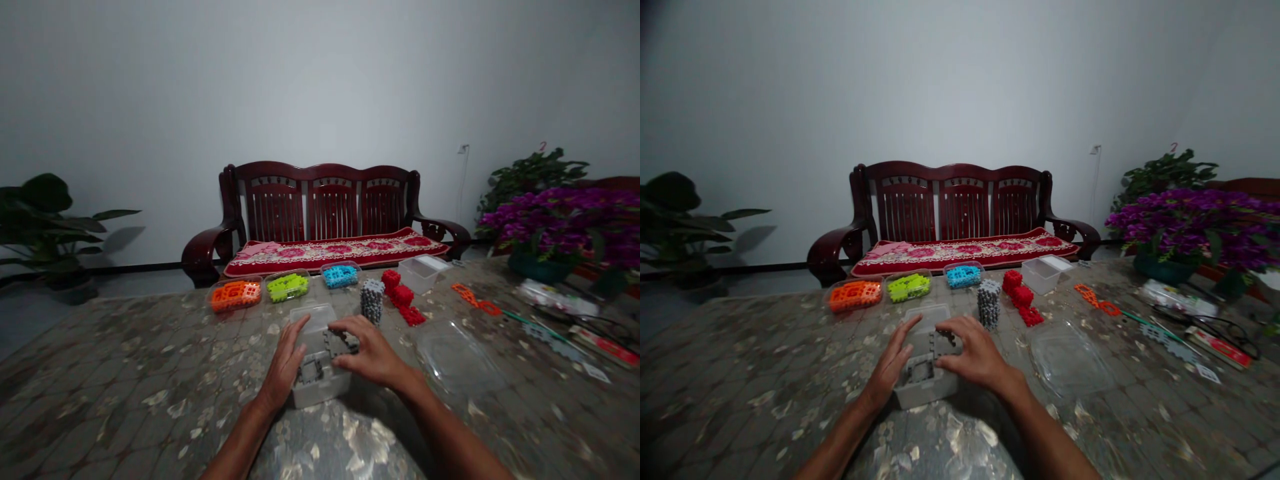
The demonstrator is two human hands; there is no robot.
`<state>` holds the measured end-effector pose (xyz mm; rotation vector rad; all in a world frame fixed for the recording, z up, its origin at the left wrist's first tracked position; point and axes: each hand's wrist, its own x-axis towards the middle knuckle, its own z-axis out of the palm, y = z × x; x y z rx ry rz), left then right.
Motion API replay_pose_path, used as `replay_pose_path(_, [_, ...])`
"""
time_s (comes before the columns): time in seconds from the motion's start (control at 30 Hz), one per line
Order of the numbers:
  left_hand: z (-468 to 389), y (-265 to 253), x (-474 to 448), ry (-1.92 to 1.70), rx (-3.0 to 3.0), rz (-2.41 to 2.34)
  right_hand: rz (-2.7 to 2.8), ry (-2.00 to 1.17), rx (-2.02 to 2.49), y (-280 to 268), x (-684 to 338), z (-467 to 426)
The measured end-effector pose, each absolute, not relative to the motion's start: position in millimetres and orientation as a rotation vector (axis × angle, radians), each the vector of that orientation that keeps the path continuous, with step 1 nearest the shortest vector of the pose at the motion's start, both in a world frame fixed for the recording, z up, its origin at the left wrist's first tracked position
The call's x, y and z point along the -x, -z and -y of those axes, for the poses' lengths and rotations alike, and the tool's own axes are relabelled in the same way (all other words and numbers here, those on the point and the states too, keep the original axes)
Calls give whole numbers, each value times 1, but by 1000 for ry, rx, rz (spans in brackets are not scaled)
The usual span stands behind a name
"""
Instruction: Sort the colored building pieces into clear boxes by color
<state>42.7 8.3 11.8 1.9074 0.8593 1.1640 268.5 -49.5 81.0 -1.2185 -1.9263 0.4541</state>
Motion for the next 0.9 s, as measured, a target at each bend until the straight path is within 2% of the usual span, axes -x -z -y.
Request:
replay_pose_path(0.17, [-7,-14,-43,-1175,-1891,-851,2080,-404,1210,-82,-267,46])
replay_pose_path(0.43, [-7,-14,-41,-1173,-1868,-841,1608,-428,1440,-45,-322,37])
replay_pose_path(0.67, [-6,-16,-41,-1175,-1822,-869,1831,-426,1568,-27,-331,47])
replay_pose_path(0.9, [-11,-11,-41,-1175,-1821,-881,1847,-566,1636,-28,-336,51])
